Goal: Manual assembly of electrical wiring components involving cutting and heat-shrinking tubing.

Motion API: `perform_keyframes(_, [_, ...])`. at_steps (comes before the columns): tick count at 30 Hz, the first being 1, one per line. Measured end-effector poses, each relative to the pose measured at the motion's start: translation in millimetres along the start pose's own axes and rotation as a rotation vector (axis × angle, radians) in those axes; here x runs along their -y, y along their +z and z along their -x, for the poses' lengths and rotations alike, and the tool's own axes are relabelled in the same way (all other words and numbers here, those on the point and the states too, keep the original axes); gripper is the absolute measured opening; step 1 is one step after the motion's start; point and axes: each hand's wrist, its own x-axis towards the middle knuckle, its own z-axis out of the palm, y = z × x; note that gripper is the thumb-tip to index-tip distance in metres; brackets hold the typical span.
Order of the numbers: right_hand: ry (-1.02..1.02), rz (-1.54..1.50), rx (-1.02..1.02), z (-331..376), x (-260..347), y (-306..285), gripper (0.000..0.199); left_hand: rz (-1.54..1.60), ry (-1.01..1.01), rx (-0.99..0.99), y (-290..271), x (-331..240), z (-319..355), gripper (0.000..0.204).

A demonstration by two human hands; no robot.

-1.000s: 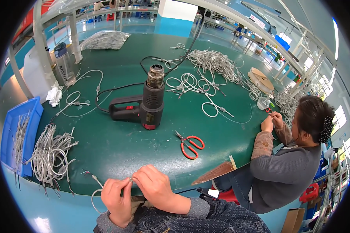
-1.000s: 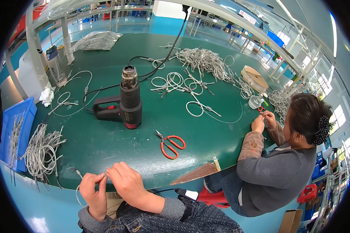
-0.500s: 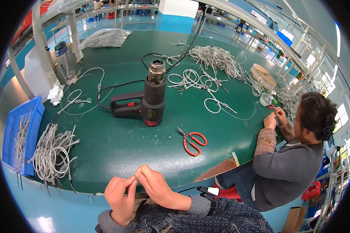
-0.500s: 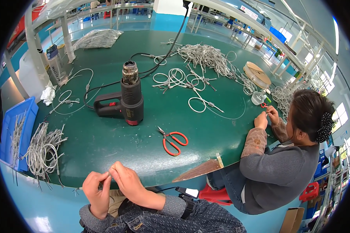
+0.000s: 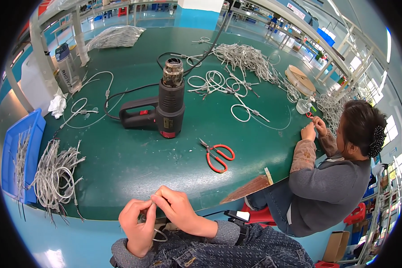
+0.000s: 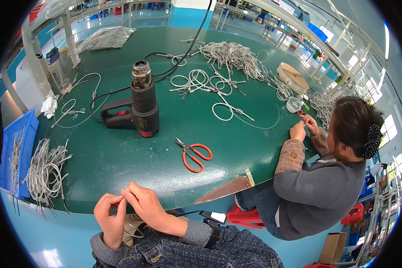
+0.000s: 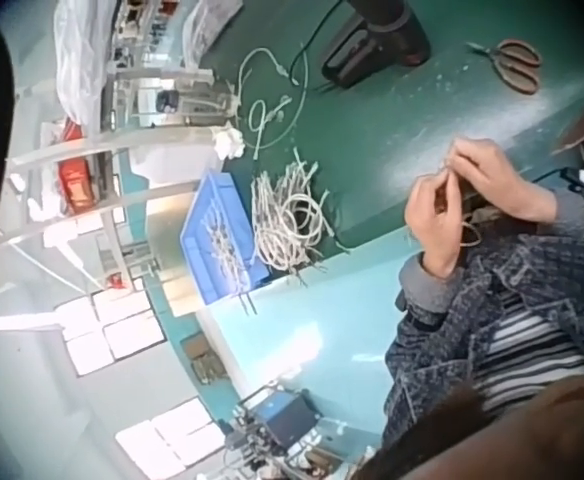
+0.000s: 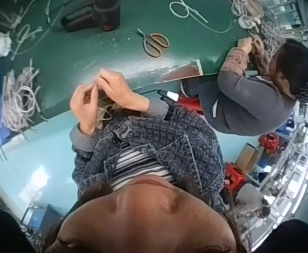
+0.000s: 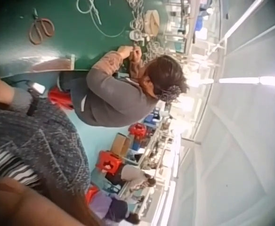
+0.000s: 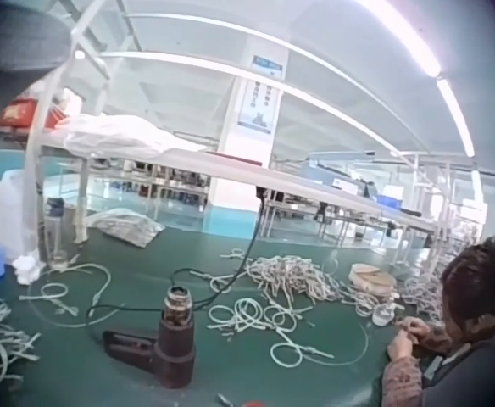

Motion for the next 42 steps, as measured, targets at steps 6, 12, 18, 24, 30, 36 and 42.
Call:
perform_keyframes(6, [-0.103,0.067,-0.012,0.6,2.6,-1.4,0.013,-0.010,-0.033,-0.016,-1.6,0.9,-1.1,0.011])
perform_keyframes(12, [-0.139,0.097,-0.023,0.7,1.9,-2.8,0.012,-0.032,-0.031,-0.028,-0.7,1.1,-2.0,0.012])
perform_keyframes(18, [-0.021,0.088,0.037,2.8,1.4,-6.3,0.014,-0.013,-0.015,0.022,-2.5,0.8,-0.5,0.012])
perform_keyframes(24, [0.107,-0.030,0.086,-0.7,-3.0,-6.8,0.019,0.024,-0.120,0.012,-2.0,1.4,2.6,0.011])
perform_keyframes(30, [0.237,-0.153,0.112,-3.9,7.2,-20.0,0.018,0.271,-0.250,-0.006,3.0,6.7,-2.8,0.009])
perform_keyframes(36, [0.238,-0.240,0.076,-1.2,5.4,-20.0,0.013,0.348,-0.281,0.005,0.7,9.4,2.1,0.010])
perform_keyframes(42, [0.165,-0.185,0.097,-2.1,9.2,-18.2,0.008,0.326,-0.258,-0.009,-1.2,11.1,2.2,0.010])
